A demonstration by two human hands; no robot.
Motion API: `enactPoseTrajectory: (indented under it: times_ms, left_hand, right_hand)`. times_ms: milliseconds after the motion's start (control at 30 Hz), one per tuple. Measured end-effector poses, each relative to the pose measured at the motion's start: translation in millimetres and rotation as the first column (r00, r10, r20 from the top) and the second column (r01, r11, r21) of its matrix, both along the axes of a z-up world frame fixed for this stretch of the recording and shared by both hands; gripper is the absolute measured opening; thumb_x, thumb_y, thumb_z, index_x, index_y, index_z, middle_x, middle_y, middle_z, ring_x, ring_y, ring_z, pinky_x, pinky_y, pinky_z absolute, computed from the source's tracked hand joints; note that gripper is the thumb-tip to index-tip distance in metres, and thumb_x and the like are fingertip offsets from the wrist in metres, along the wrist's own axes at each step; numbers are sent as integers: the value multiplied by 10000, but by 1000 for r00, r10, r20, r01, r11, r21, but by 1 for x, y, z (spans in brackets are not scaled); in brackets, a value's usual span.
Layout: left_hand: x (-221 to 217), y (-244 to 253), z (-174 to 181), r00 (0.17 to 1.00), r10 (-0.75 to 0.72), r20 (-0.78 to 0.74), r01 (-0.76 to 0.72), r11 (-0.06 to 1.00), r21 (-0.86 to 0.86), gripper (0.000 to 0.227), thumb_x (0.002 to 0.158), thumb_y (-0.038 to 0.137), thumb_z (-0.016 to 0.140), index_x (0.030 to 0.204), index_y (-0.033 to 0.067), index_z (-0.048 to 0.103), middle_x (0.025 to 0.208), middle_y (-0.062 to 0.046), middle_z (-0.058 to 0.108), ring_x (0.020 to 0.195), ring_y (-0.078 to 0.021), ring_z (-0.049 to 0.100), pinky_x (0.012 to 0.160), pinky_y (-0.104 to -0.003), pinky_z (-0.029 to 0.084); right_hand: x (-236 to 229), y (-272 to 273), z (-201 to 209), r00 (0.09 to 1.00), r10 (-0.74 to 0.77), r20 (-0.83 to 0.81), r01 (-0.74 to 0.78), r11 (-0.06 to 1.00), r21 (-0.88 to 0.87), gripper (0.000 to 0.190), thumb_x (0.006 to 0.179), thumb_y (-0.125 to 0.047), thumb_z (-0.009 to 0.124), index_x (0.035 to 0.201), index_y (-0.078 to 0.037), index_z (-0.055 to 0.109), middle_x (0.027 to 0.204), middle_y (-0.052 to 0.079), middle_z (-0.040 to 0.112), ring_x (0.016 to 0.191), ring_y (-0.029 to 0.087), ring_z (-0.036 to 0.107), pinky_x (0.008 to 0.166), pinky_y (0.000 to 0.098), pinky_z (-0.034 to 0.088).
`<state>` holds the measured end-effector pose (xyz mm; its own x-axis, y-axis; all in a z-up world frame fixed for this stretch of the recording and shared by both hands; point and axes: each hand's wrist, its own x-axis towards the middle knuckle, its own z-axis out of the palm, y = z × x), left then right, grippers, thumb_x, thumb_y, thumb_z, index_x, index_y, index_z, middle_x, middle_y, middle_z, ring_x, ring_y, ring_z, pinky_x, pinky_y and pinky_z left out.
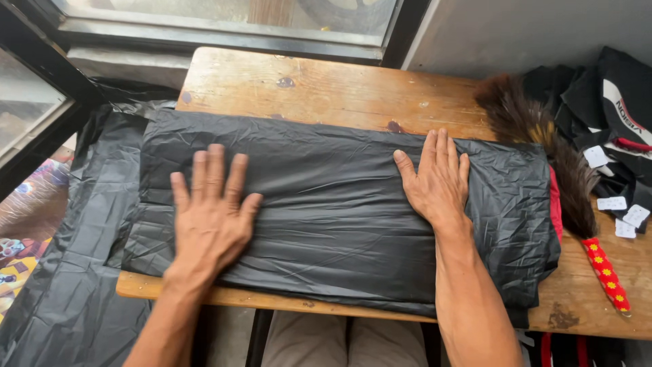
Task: The person smooths a large black plastic sheet on a wooden table, then repeatedly rolls it into a tight cylindrical bundle. The person uses a feather duster to brush the surface during the process.
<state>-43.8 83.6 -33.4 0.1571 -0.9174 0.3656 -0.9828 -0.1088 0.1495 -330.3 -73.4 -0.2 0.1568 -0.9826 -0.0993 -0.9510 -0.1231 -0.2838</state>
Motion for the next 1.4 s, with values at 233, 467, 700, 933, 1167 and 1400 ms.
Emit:
enactPoseTrajectory:
  times_ms: [233,467,700,933,1167,1400]
  left_hand:
    - [45,24,-8,981,151,-119,-137,983,120,644,1001,481,256,1536,136,162,1579,-205,124,1447,-381,107,1104,-669,50]
    - [53,19,-14,972,213,-100,-180,946,271,714,966,601,185,1530,172,105,1590,-156,33,1460,-343,-2,1131,-632,-55]
    - [-35,-32,82,992,-75,101,70,996,57,724,1008,492,269,1546,9,227,1594,-155,-86,1462,-234,-150,1109,-486,-198]
    - [-91,-80,9,981,-158,-110,177,965,193,716,973,578,237,1490,84,270,1563,-165,193,1455,-275,143,1154,-570,-9]
    - [-95,-78,3,987,-119,-104,134,979,155,718,980,587,213,1494,92,297,1572,-152,220,1450,-290,180,1155,-582,24]
    - [-87,-83,-13,987,-130,-92,146,972,184,689,976,541,248,1508,104,277,1589,-129,204,1462,-286,161,1164,-579,27]
  right_hand:
    - [3,0,-2,999,18,-32,-19,999,-35,869,953,-693,177,1508,-24,180,1572,196,138,1456,328,122,1152,532,59]
    - [3,-3,0,998,-2,-60,0,1000,-30,863,951,-686,162,1507,-25,175,1576,187,132,1460,311,115,1162,520,45]
    - [-10,-16,-40,999,15,-53,-27,971,-237,837,925,-639,233,1478,-11,213,1549,178,203,1419,307,188,1116,533,93]
    - [-8,-5,-18,1000,-6,-24,2,990,-138,819,969,-632,235,1479,9,241,1542,229,217,1443,340,179,1141,554,93]
    - [25,34,1,973,223,64,-151,819,-553,800,931,-575,405,1397,76,376,1429,321,374,1366,437,328,1112,608,199]
    - [52,101,-31,886,438,153,-296,787,-541,934,810,-671,399,1381,68,398,1420,289,415,1366,413,363,1136,567,234]
